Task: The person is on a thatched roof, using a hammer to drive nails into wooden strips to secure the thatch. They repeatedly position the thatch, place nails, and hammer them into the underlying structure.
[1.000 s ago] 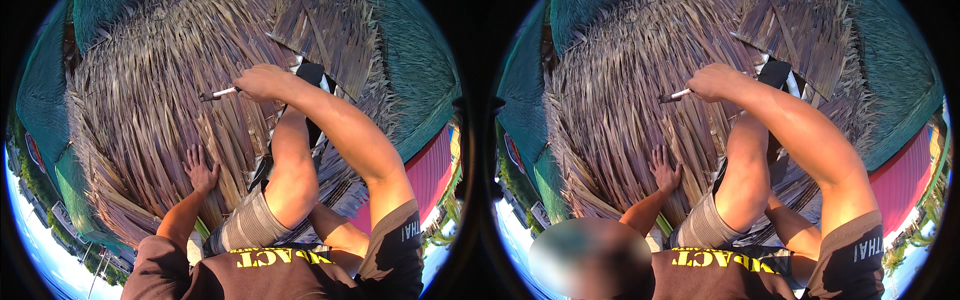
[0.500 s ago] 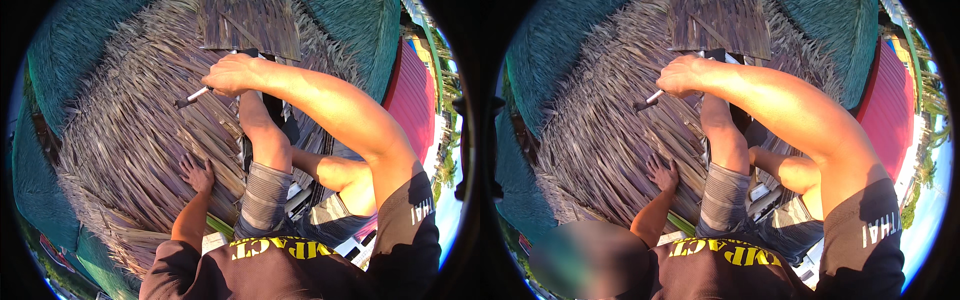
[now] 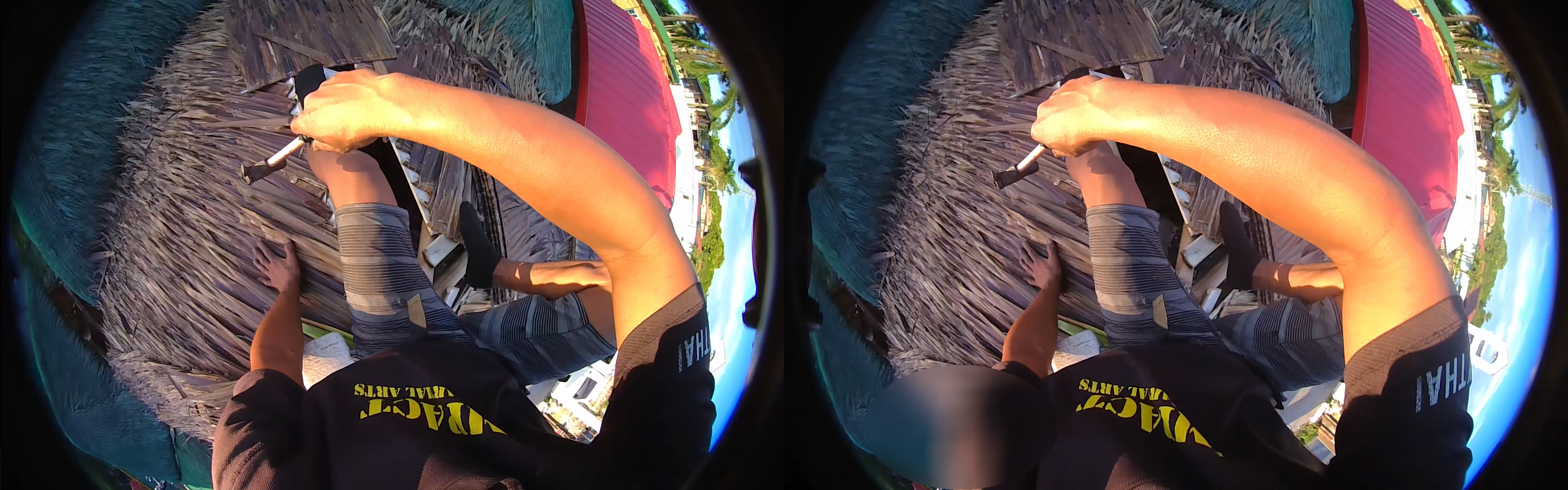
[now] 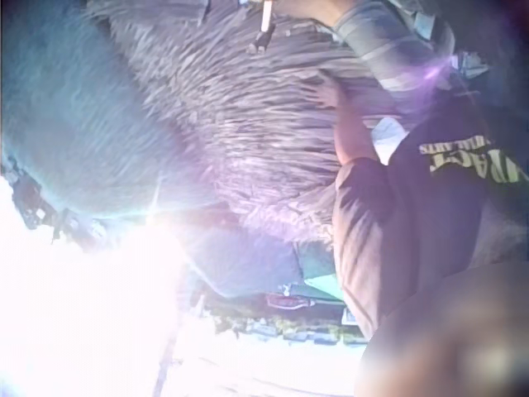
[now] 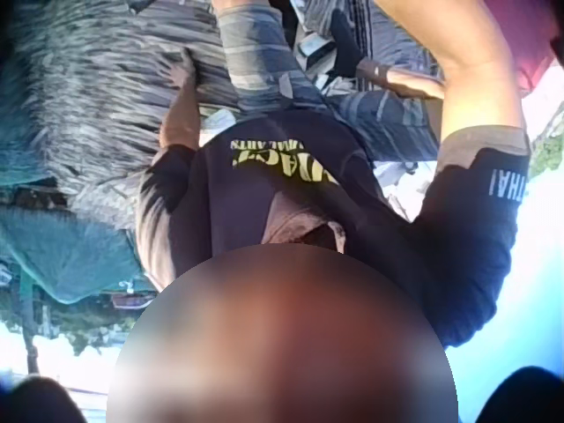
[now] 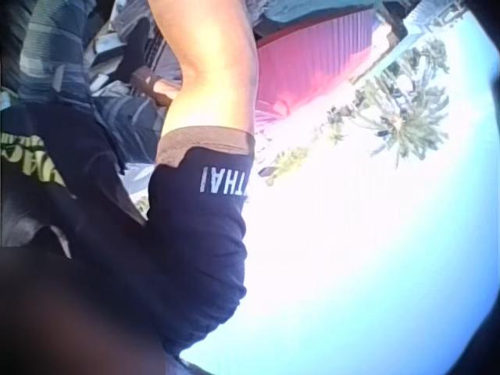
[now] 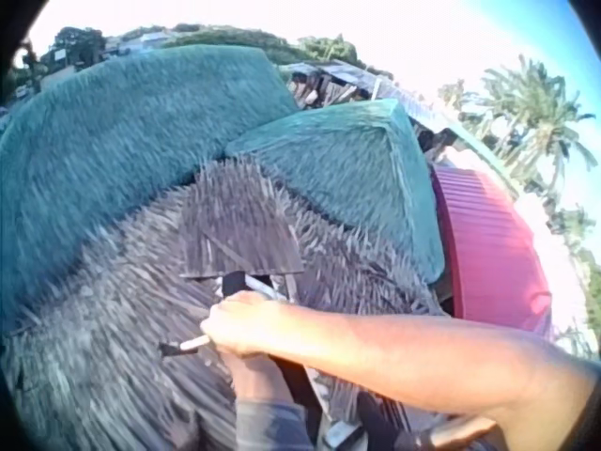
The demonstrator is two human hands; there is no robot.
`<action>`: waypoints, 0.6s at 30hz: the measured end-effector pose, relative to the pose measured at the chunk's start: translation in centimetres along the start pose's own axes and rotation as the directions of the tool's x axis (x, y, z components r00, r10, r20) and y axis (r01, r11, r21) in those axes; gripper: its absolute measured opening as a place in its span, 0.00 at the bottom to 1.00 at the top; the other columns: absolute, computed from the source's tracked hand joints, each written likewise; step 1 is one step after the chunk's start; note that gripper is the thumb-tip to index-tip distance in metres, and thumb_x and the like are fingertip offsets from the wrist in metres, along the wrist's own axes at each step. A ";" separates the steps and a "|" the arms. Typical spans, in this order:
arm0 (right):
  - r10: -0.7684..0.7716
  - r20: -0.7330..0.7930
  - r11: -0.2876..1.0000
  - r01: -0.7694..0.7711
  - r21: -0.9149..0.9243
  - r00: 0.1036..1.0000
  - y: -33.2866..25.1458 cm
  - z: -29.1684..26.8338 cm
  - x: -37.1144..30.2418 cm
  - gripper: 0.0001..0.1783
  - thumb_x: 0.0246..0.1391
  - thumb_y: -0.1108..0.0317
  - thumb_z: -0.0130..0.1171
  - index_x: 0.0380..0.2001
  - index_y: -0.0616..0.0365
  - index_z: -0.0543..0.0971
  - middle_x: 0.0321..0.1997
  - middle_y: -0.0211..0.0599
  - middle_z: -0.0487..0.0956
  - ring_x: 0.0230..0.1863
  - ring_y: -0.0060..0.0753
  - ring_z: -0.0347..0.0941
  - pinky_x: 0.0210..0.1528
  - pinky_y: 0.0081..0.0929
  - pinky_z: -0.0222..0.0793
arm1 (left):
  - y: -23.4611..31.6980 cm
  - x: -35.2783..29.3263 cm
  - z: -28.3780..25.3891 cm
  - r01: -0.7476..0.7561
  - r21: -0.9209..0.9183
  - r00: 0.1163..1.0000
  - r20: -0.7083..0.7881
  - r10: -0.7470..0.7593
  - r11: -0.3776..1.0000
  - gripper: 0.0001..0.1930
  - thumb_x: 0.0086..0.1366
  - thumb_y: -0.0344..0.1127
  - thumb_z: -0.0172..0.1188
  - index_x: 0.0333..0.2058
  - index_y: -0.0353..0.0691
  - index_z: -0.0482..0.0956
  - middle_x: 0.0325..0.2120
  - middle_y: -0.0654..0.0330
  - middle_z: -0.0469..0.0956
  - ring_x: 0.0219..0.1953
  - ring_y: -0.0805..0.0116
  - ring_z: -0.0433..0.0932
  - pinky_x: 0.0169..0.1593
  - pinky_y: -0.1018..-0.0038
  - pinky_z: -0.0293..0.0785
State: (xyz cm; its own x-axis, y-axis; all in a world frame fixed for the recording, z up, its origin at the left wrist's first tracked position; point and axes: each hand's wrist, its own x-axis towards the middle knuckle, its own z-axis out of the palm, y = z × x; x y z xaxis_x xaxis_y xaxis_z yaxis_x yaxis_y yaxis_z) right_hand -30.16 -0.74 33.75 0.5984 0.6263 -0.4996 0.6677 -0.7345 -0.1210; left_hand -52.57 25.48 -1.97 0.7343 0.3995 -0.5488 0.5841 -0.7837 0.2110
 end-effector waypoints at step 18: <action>-0.273 -0.056 0.899 0.276 0.341 0.960 -17.8 5.7 -2.7 0.18 0.63 0.54 0.57 0.46 0.58 0.79 0.34 0.53 0.83 0.40 0.59 0.81 0.44 0.52 0.74 | -2.1 -29.0 -28.8 -0.452 -0.177 0.648 0.608 0.458 0.875 0.13 0.63 0.34 0.60 0.44 0.36 0.83 0.40 0.48 0.84 0.41 0.54 0.84 0.47 0.64 0.79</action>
State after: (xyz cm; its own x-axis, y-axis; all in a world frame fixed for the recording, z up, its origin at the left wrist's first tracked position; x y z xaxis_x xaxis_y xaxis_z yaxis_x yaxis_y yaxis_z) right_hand -46.18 9.17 32.34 0.4171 0.8169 -0.3983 0.6143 -0.5764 -0.5388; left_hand -65.15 29.21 36.84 0.5331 -0.3892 -0.7513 0.2404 -0.7817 0.5755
